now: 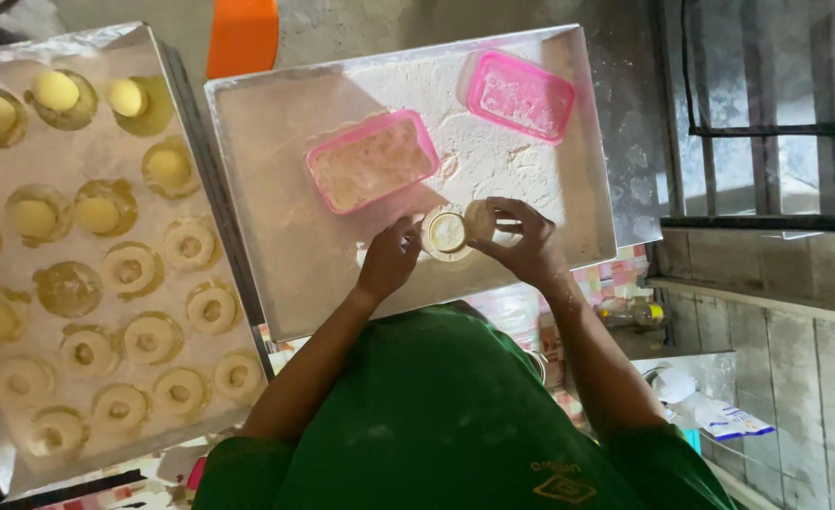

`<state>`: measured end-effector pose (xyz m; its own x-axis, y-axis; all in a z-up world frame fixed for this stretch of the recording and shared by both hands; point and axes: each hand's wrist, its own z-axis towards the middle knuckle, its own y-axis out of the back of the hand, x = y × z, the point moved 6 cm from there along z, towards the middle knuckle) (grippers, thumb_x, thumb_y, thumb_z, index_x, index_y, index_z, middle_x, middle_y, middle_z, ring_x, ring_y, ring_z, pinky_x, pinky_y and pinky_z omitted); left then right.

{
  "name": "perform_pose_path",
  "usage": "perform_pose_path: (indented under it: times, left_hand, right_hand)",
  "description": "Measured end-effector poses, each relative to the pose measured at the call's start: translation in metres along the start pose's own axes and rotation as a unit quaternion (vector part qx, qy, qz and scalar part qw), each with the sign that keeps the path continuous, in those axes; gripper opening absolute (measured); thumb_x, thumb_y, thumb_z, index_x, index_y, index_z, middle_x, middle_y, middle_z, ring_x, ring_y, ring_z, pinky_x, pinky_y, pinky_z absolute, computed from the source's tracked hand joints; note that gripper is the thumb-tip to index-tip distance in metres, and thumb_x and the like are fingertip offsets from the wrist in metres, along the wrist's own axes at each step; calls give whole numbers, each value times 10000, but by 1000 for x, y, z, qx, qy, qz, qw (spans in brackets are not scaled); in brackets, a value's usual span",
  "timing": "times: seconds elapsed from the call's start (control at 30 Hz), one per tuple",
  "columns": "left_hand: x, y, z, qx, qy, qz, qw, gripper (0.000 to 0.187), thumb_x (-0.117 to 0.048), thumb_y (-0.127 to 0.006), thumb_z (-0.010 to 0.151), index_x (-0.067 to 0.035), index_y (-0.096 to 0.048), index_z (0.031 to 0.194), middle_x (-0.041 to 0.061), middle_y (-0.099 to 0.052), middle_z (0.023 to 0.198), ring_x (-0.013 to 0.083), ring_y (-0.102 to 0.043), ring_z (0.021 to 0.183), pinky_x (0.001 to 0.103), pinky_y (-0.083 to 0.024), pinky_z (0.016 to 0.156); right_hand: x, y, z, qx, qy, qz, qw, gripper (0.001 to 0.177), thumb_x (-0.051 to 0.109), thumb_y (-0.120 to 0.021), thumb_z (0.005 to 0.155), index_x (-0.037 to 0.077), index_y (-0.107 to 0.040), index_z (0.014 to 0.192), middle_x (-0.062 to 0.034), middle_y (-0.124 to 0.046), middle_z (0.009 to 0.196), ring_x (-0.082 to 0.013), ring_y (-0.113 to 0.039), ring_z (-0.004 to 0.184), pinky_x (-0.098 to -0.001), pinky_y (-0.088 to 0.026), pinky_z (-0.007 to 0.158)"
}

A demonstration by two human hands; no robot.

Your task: The person shapes small dough balls into ring shapes by hand, coating them in flour and placing them on a baking tray. The person repeats this process for multiple dough pieces.

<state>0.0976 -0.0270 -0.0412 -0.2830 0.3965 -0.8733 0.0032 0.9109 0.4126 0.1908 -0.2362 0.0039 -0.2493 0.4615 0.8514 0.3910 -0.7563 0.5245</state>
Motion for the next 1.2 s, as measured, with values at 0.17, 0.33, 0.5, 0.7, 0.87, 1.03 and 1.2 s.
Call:
perform_pose_path:
  times: [0.17, 0.33, 0.5, 0.7, 0.87, 1.03, 1.2]
  left_hand:
    - [14, -9, 3, 0, 2, -24, 1000, 395, -276, -501, 995, -38, -625, 1285, 240, -699, 933, 429, -696, 938, 540, -545, 838]
    - [25, -16, 2, -2, 4, -18, 1000, 443, -311, -488, 1009, -43, -601, 1343, 230, -688, 867, 437, -692, 893, 569, -530, 771]
    - [24, -18, 3, 13, 51, -40, 998, 458, -294, -457, 1022, -45, -528, 1400, 226, -679, 845, 424, -705, 845, 549, -538, 764]
    - [57, -48, 11, 41, 129, -146, 980, 388, -461, -585, 988, -82, -530, 1050, 78, -679, 658, 216, -714, 576, 365, -570, 647]
    - [49, -43, 20, 64, 186, -199, 960, 356, -364, -653, 982, -135, -431, 825, 144, -632, 576, 211, -647, 455, 300, -543, 429]
    - [57, -44, 34, 94, 213, -223, 946, 390, -327, -672, 971, -153, -376, 787, 185, -611, 557, 223, -616, 405, 289, -529, 370]
    - [48, -38, 34, 107, 244, -257, 929, 358, -237, -655, 967, -149, -367, 775, 191, -602, 549, 220, -598, 407, 285, -541, 395]
  right_hand:
    - [-28, -18, -3, -13, 64, -59, 996, 670, 205, -989, 654, -58, -670, 1181, -235, -694, 1099, -397, -719, 984, -434, -648, 791]
    - [-30, -28, 1, 7, 77, -119, 990, 707, 182, -981, 615, -10, -657, 1213, -200, -683, 1106, -378, -705, 1024, -417, -644, 833]
    - [1, -53, -4, 39, 216, -207, 954, 657, 338, -948, 678, 23, -671, 1184, -171, -683, 1131, -337, -682, 1063, -424, -581, 911]
    - [7, -43, 9, 108, 102, -175, 973, 674, 376, -947, 645, 63, -661, 1169, -120, -641, 1315, -338, -609, 1224, -458, -526, 1015]
    - [-84, -52, 2, 187, -206, -71, 958, 577, 524, -714, 935, 199, -564, 1387, -138, -743, 843, -309, -752, 818, -448, -609, 783]
    - [-102, -60, 7, 208, -317, 91, 921, 603, 350, -778, 940, 86, -471, 1387, -259, -694, 731, -359, -744, 640, -439, -647, 608]
    - [-92, -57, 9, 217, -332, 107, 912, 584, 306, -789, 921, 71, -484, 1359, -273, -699, 745, -337, -743, 658, -417, -654, 616]
